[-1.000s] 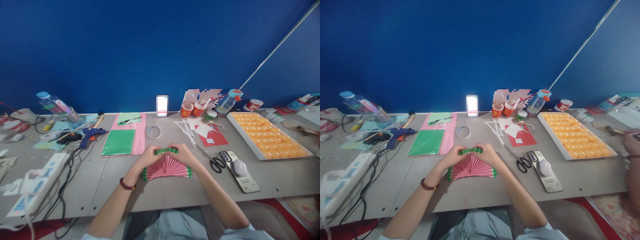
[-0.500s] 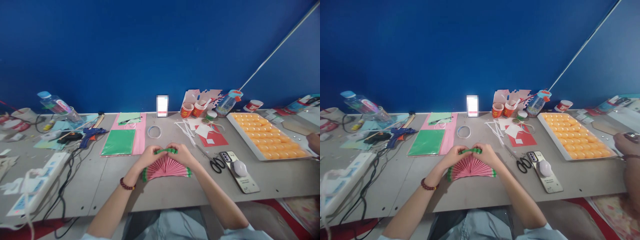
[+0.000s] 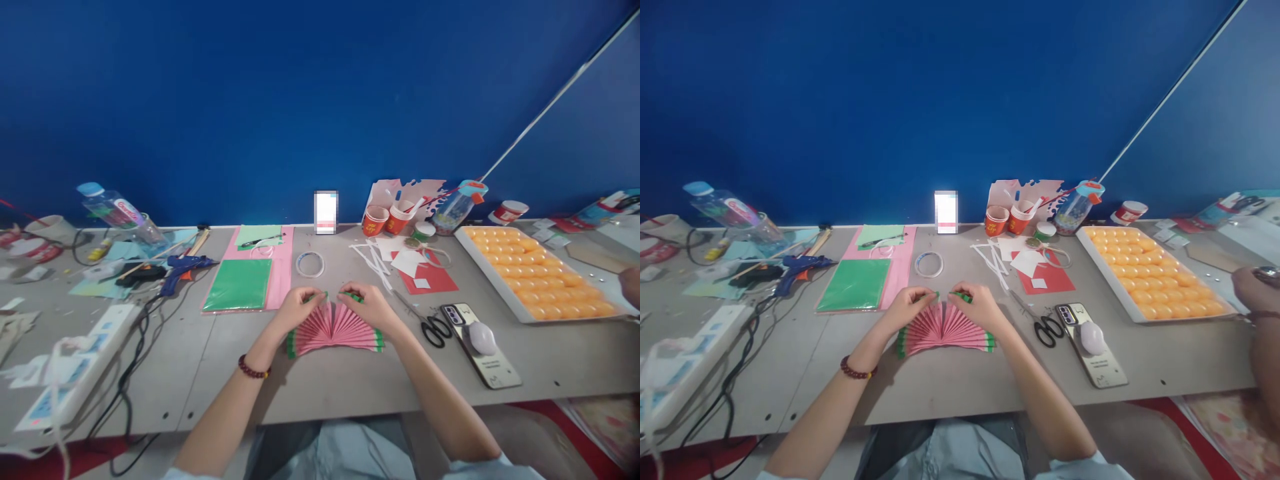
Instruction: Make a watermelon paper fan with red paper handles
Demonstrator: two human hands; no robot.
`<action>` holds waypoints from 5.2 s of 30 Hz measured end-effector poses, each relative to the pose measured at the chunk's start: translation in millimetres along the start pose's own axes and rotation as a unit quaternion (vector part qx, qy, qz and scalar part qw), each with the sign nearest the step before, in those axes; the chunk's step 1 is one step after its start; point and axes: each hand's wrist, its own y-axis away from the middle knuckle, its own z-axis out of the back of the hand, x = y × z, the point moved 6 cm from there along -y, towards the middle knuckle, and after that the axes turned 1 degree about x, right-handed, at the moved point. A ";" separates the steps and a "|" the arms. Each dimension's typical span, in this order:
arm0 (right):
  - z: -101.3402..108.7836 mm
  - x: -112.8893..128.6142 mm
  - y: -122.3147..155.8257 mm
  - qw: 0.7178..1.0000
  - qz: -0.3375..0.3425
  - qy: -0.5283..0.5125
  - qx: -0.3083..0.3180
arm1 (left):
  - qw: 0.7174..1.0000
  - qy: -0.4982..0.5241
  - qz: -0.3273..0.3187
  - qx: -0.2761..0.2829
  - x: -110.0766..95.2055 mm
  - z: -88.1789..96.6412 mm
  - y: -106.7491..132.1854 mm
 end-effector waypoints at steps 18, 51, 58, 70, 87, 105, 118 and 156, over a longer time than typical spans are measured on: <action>-12.7 7.5 -59.6 0.977 0.115 0.168 0.071 | 0.949 -0.279 -0.079 -0.124 6.8 12.7 0.8; 7.2 60.6 -51.1 0.972 0.232 0.040 -0.007 | 0.960 -0.116 -0.158 -0.202 -22.4 23.1 14.1; 11.3 57.5 -53.3 0.985 0.158 -0.046 0.042 | 0.966 -0.073 -0.171 -0.181 -25.9 26.8 11.8; -8.0 46.8 -50.2 0.899 0.018 -0.361 0.246 | 0.968 0.162 -0.069 -0.179 -5.4 31.3 1.7; -34.1 35.6 -52.8 0.914 -0.040 -0.384 0.126 | 0.945 0.009 -0.122 -0.304 -2.9 43.7 5.2; -21.8 47.0 -48.6 0.978 0.077 -0.192 0.001 | 0.970 0.169 -0.070 -0.160 -8.0 21.8 7.1; -28.8 45.0 -43.4 0.973 0.071 -0.204 -0.079 | 0.966 0.172 -0.068 -0.181 -11.7 26.1 5.9; -31.1 43.6 -47.0 0.981 0.075 -0.175 -0.025 | 0.972 0.150 -0.032 -0.179 -3.4 27.3 5.3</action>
